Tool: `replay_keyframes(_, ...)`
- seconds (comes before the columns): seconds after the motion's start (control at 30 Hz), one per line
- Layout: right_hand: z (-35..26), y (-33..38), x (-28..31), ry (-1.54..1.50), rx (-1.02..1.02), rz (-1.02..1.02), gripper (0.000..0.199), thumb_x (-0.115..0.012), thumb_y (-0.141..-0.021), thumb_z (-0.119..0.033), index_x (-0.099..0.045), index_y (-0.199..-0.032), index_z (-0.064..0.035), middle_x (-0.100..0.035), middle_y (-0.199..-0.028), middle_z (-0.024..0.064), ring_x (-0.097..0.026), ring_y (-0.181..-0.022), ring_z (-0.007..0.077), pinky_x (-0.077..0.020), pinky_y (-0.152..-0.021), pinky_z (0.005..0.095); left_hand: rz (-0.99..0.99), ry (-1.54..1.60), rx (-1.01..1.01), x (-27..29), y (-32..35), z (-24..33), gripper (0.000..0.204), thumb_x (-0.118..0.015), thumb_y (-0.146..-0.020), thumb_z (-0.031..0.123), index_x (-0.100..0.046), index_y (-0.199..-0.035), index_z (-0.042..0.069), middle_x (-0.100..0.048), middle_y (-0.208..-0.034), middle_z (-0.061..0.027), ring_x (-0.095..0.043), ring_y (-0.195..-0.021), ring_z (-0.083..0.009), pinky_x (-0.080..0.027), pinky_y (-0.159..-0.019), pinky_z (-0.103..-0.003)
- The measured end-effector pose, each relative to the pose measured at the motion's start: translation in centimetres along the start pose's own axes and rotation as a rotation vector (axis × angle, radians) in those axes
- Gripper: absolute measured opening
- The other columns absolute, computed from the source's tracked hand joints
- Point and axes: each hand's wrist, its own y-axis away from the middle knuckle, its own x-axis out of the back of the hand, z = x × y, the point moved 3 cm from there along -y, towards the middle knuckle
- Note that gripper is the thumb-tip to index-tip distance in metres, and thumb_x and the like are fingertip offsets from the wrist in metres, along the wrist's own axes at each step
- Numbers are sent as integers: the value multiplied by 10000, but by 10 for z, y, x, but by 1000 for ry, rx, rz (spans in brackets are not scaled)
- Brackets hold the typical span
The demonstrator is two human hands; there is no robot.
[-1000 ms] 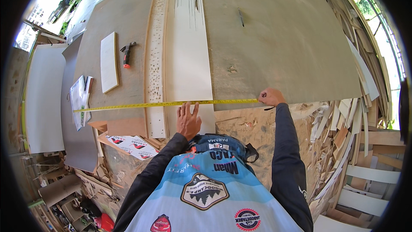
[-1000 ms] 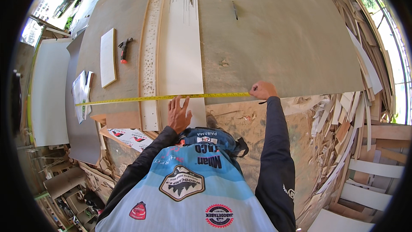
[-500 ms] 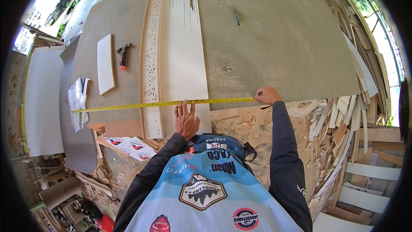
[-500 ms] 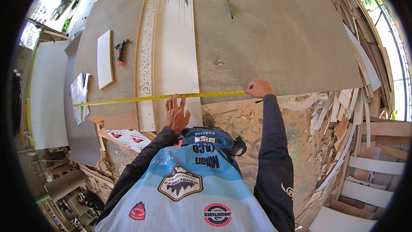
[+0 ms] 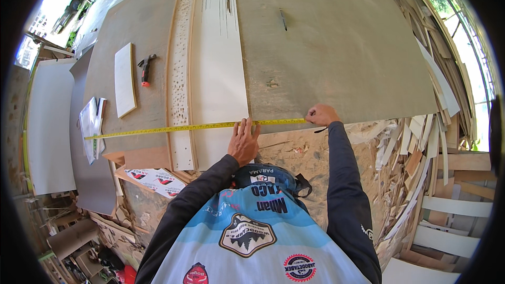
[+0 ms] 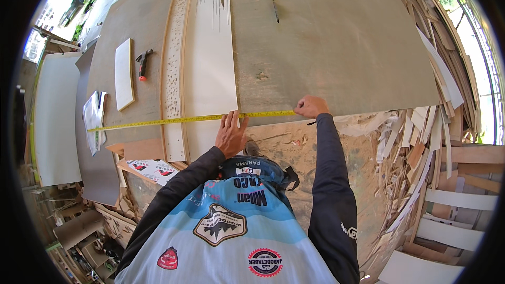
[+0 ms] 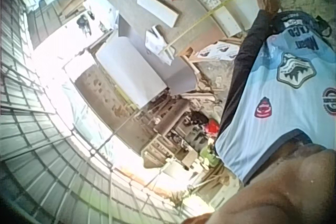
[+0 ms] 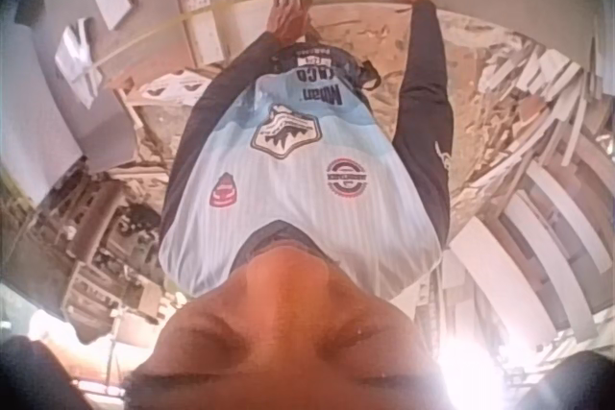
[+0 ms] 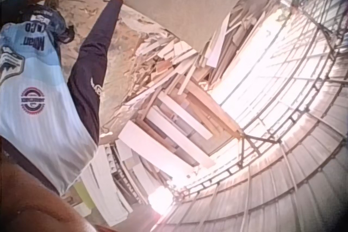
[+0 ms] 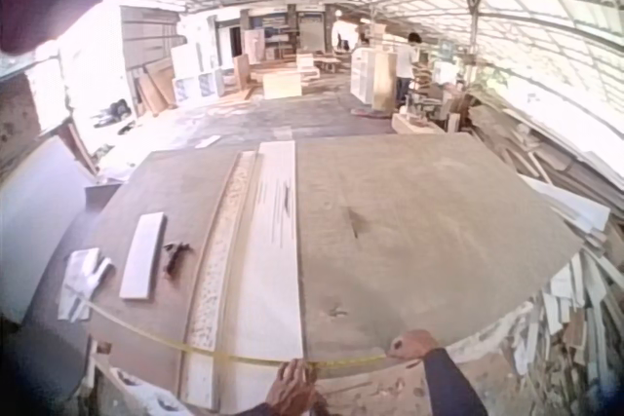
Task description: The person unrolls a sheet of laminate, cuts a section using a utility knife, and then uses a tape measure and a marker to mark dimensions on wooden panels.
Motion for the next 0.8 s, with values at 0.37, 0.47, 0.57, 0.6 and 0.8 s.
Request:
replay_keyframes(0.37, 3, -4, -2, 5, -26, -33, 294, -692, -711, -427, -781, -832, -175, -721, -755, 84, -685, -720, 278, -532, -688, 385, -18, 18, 15, 5, 1, 3, 618, -637, -808, 201, -495, -1378, 11, -392, -1400, -302, -361, -1350, -451, -283, -1120, -564)
replay_keyframes(0.47, 5, -5, -3, -7, -23, -31, 291, -691, -712, -429, -780, -820, -174, -719, -746, 81, -684, -713, 276, -532, -684, 384, -27, 25, 21, 4, -1, 4, 613, -630, -814, 201, -493, -1377, 3, -383, -1416, -302, -350, -1364, -451, -275, -1128, -567)
replay_keyframes(0.57, 6, -6, -3, -7, -15, -28, 284, -691, -711, -431, -778, -806, -178, -719, -739, 76, -684, -705, 271, -531, -677, 384, -28, 36, 12, 2, -4, 6, 600, -622, -820, 207, -501, -1364, -15, -370, -1437, -305, -336, -1381, -451, -261, -1140, -572)
replay_keyframes(0.6, 6, -6, -3, -4, -12, -27, 281, -691, -711, -432, -778, -801, -180, -720, -737, 73, -685, -702, 269, -530, -674, 383, -27, 41, 6, 2, -5, 6, 595, -619, -822, 210, -505, -1358, -22, -365, -1444, -306, -331, -1387, -451, -256, -1144, -574)
replay_keyframes(0.8, 4, -8, -1, -17, -17, -52, 263, -693, -711, -431, -781, -783, -193, -718, -723, 60, -681, -682, 247, -523, -654, 380, 11, 78, -48, -7, -26, 20, 574, -591, -804, 187, -533, -1330, -37, -370, -1439, -309, -324, -1393, -445, -257, -1144, -571)
